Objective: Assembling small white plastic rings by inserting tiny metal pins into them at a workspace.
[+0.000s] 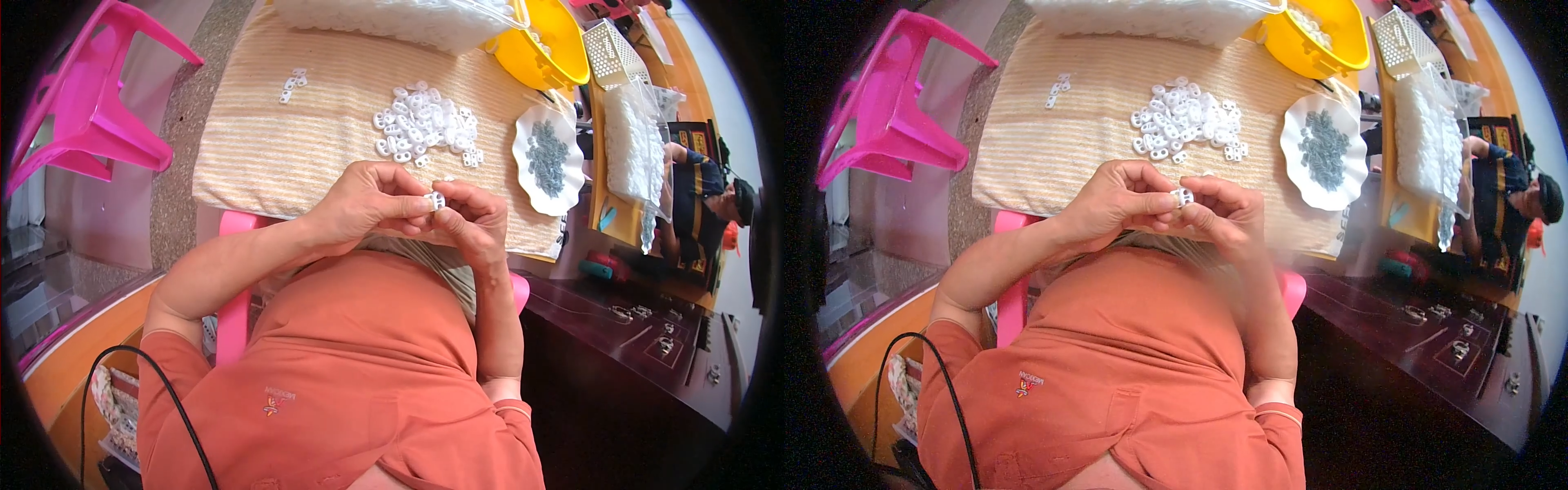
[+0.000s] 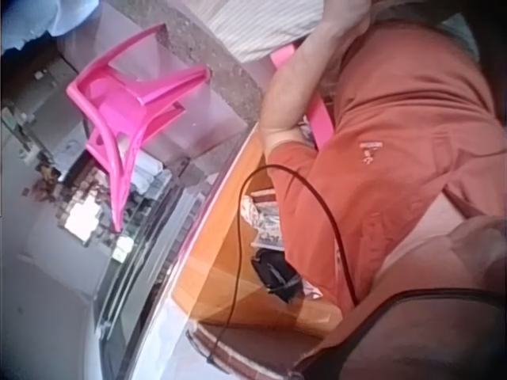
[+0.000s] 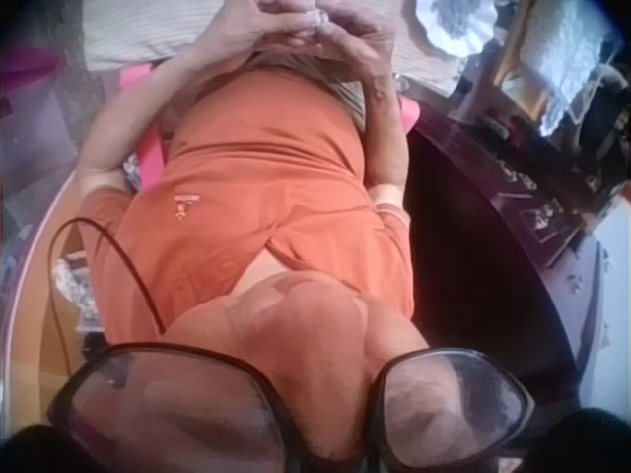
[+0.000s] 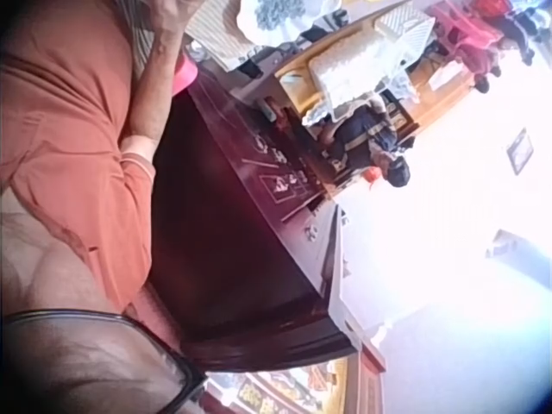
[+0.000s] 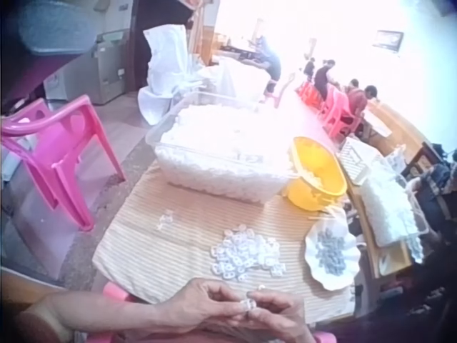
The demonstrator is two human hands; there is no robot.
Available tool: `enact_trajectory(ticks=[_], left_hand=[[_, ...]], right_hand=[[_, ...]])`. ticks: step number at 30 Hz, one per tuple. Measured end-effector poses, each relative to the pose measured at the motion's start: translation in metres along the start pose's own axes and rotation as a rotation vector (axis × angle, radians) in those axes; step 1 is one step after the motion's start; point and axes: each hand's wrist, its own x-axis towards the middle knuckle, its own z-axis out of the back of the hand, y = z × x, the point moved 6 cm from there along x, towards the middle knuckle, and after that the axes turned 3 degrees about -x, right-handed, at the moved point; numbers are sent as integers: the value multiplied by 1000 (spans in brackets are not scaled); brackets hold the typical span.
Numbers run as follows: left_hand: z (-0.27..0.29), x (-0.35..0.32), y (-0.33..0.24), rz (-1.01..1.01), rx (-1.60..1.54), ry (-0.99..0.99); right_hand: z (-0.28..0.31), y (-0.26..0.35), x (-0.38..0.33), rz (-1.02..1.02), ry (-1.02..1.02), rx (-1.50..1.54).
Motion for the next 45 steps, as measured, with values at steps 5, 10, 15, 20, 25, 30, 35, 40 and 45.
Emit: enact_trajectory(ticks=[5, 10, 15, 20, 25, 30, 35, 40, 45], left_hand=[[-2, -2, -1, 34, -4, 9], [-3, -2, -1, 45, -10, 14], [-3, -2, -1, 42, -7, 23], [-4, -2, -2, 43, -14, 32], [-3, -1, -1, 41, -20, 51], [-3, -1, 0, 51, -23, 59], [-2, 1, 1, 66, -26, 56], [0, 1, 1, 89, -44, 67], [2, 4, 1, 111, -77, 44]], right_hand=[[1, 1, -3, -9, 4, 4], [0, 0, -5, -18, -12, 59], [0, 1, -5, 12, -6, 42], [-1, 2, -4, 53, -8, 15], [-4, 6, -4, 73, -26, 0], [-3, 5, -5, 78, -22, 0], [-6, 6, -4, 59, -22, 36], [-12, 11, -1, 49, -14, 140], [-7, 9, 1, -12, -114, 48]])
